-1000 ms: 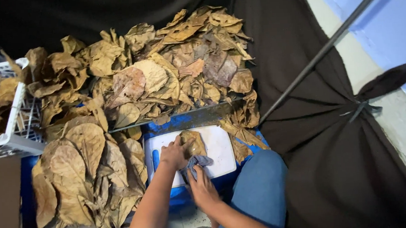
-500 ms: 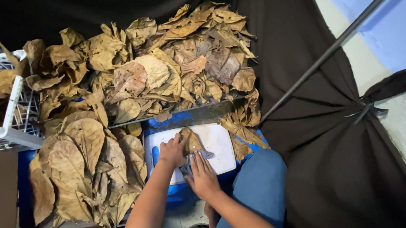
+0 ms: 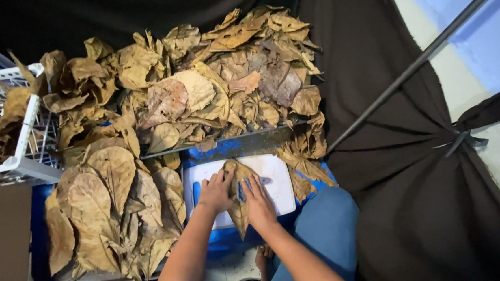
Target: The person sits on the floor and cleans dried leaves using a cloth on a white cutting board. They pick leaves from a pile, wipe them, and place them back. The workspace includes a white basket and a blue bin filled with leaves.
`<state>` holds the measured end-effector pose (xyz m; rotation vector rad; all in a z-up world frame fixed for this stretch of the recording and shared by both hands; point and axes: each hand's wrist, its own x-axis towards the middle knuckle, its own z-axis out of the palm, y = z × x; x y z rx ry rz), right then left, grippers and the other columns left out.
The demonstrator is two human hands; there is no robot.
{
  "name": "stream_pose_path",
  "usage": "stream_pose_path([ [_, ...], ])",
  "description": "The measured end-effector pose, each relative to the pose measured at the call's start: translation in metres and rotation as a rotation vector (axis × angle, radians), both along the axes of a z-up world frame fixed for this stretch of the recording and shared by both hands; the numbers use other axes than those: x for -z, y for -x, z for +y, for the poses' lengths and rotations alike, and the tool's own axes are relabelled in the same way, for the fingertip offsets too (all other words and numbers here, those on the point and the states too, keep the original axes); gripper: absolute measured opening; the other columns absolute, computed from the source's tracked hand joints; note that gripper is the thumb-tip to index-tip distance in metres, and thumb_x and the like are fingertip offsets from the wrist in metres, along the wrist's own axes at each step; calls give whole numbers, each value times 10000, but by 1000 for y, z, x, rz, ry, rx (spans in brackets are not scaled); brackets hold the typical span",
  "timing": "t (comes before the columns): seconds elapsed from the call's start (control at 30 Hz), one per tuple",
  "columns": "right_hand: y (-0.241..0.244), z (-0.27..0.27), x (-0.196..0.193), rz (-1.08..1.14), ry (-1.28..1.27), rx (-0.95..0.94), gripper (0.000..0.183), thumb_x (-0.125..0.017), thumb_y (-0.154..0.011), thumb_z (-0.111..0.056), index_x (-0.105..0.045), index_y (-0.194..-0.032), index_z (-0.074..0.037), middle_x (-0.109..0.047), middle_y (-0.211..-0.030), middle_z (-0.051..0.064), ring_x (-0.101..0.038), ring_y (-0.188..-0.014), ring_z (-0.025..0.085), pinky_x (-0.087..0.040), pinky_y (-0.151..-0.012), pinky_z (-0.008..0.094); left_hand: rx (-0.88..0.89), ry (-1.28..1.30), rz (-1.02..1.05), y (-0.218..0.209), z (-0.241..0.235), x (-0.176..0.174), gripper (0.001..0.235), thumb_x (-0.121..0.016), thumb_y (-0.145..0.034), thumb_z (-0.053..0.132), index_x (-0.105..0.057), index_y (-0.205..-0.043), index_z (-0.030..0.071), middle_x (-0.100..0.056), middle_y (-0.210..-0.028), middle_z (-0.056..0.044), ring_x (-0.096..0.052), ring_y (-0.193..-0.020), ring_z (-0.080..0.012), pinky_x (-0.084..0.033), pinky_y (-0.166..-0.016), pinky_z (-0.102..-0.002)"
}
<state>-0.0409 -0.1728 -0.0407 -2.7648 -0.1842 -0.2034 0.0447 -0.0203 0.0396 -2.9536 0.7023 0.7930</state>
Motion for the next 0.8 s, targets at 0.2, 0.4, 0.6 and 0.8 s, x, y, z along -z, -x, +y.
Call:
stream_pose_path([
  [0.2,-43,-4,7,116,114,13,699,-625,-897,37,-453,-1557,-119,-314,-1647,144,-237,-1553,366,-336,-1198,475,-25,18,1,0,-2,5,984,-597,-903,403,-28,-1684,219,-343,-1450,-53,-408,-1294,-216,-362,-1017,-405],
  [0.4,-82,-6,9,338,36,87,1073,-870,-754,-126,-291,-1647,-260,-111,-1716,142,-30,-1596,385,-193,-1253,514,-74,91,63,7,1,-16,977,-543,-992,526,93,-1675,237,-359,-1434,-60,-395,-1286,-236,-332,-1057,-422],
  [0.6,-107,-2,8,245,140,104,579,-488,-1060,-375,-290,-1604,-354,-158,-1682,126,-81,-1585,393,-208,-1236,560,-117,180,87,4,6,-18,983,-515,-960,646,20,-1678,241,-355,-1400,-28,-406,-1246,-221,-324,-1045,-411],
  [0.8,-121,-22,27,98,89,46,416,-505,-1033,-343,-523,-1446,-302,-424,-1458,96,-383,-1438,311,-387,-1164,452,-161,235,78,6,7,-11,926,-561,-948,629,-112,-1664,250,-339,-1404,1,-396,-1229,-212,-320,-1053,-412],
])
